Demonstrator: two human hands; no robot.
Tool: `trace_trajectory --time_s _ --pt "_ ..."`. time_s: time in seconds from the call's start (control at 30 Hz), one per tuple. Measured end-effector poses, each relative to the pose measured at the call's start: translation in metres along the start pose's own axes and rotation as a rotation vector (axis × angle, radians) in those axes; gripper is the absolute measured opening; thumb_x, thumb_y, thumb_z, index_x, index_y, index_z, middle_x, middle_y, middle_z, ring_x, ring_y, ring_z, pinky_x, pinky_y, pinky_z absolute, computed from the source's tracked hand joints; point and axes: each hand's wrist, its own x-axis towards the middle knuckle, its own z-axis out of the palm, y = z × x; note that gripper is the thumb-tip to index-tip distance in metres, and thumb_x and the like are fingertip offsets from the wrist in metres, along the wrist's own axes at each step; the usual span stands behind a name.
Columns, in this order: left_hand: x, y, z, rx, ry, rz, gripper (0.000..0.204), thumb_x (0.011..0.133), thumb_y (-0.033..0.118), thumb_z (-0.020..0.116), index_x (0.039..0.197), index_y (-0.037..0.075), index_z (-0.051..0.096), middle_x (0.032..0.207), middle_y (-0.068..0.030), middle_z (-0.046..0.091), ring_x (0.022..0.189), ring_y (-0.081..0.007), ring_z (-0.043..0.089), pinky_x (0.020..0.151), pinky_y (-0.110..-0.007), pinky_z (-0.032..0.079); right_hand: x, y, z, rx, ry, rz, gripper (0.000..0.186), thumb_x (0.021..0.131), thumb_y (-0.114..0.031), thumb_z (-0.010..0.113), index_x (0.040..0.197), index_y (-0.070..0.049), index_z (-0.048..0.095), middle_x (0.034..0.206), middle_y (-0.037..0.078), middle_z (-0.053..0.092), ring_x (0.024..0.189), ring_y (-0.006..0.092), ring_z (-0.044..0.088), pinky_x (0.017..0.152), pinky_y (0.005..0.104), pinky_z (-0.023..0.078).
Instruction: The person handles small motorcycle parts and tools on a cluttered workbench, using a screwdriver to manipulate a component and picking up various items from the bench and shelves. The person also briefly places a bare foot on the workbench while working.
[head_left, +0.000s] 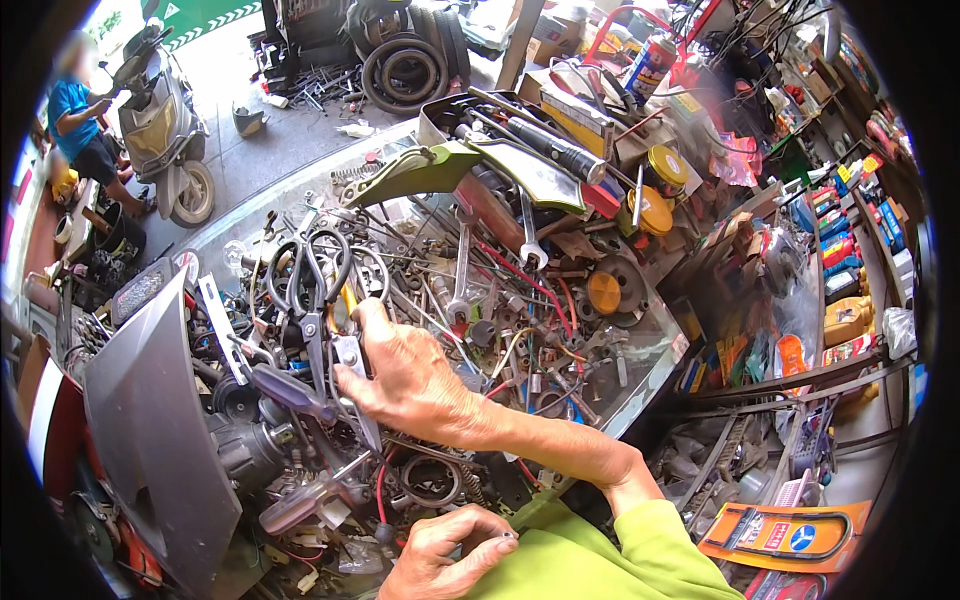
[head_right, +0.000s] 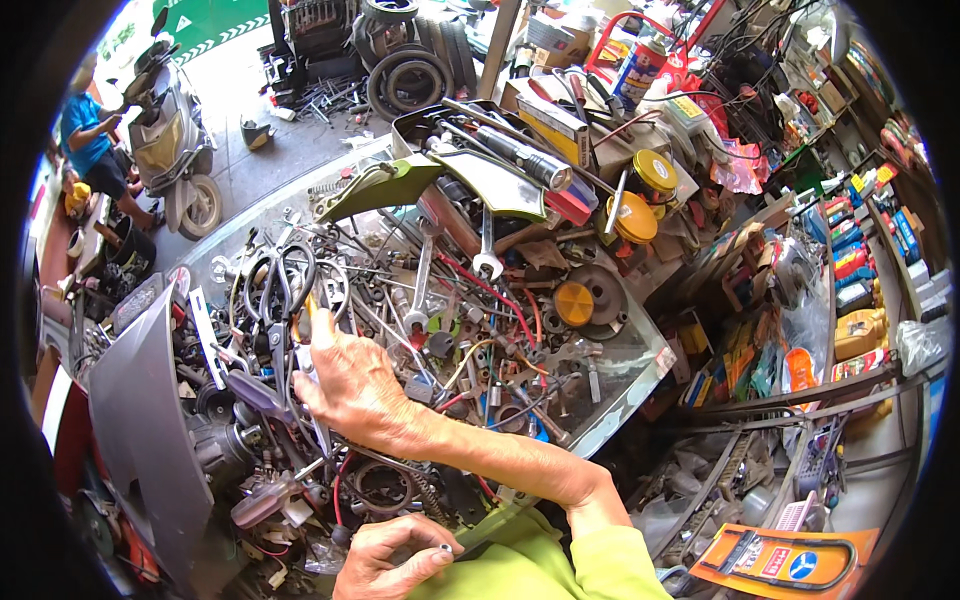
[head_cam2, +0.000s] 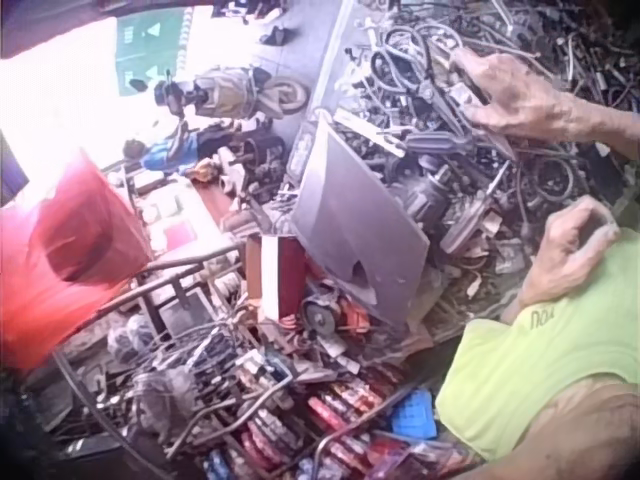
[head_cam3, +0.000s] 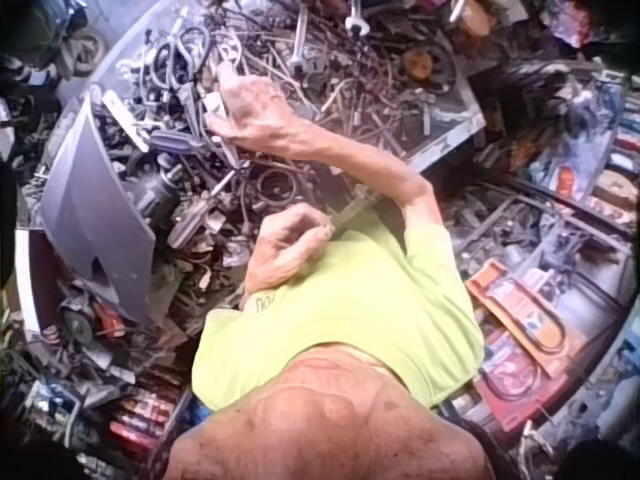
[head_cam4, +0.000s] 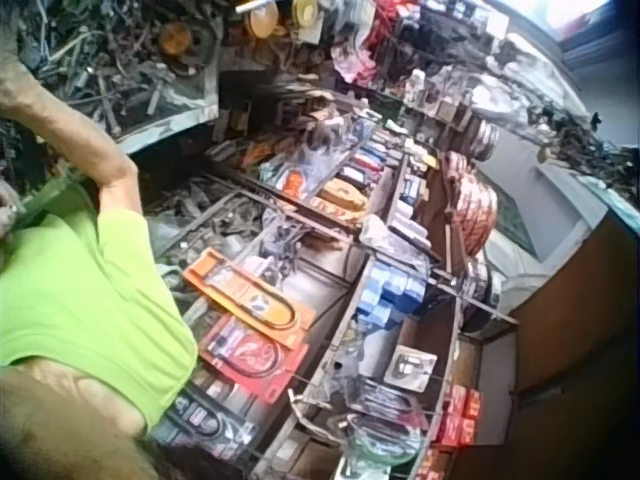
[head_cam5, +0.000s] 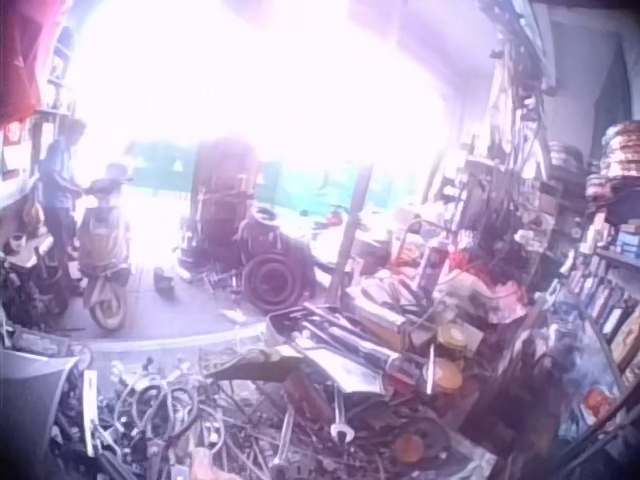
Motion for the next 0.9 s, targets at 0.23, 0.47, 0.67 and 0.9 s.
trace_trajectory --time_s 0.23,0.47,0.67,0.9 --pt "0.000 -0.005 0.000 0.011 -0.026 0.009 0.006 0.095 0.006 0.066 0.096 0.001 0.066 0.073 0.0015 0.060 0.061 -0.0037 0.048 0.055 -0.022 0.039 -0.010 -0.011 0.009 0.051 0.094 -0.136 0.045 0.087 -0.014 0.069 0.118 0.005 0.043 0.077 0.023 0.057 0.075 0.0435 0.060 0.067 0.0497 0.046" --pt "0.001 -0.004 -0.002 0.069 -0.048 0.013 0.006 0.094 0.006 0.067 0.096 0.000 0.066 0.075 0.0013 0.061 0.063 -0.0040 0.050 0.057 -0.022 0.040 -0.010 -0.031 0.017 -0.245 0.096 -0.336 0.043 0.081 -0.003 0.062 0.120 0.011 0.050 0.086 0.017 0.057 0.082 0.0317 0.059 0.076 0.0428 0.048" --pt "-0.004 0.000 -0.002 0.085 -0.036 -0.089 0.007 0.094 0.006 0.068 0.097 0.000 0.066 0.076 0.0016 0.060 0.066 -0.0044 0.051 0.060 -0.022 0.041 -0.015 -0.051 0.022 -0.437 0.076 -0.526 0.040 0.080 -0.010 0.062 0.113 0.011 0.059 0.092 0.015 0.059 0.083 0.0252 0.060 0.076 0.0382 0.051" --pt "-0.004 0.000 0.001 -0.014 -0.007 -0.214 0.005 0.093 0.007 0.068 0.095 0.002 0.067 0.077 0.0021 0.060 0.069 -0.0051 0.051 0.063 -0.023 0.041 -0.023 -0.052 0.020 -0.452 0.012 -0.575 0.038 0.075 -0.014 0.062 0.104 0.010 0.063 0.093 0.017 0.061 0.087 0.0279 0.062 0.083 0.0433 0.052"
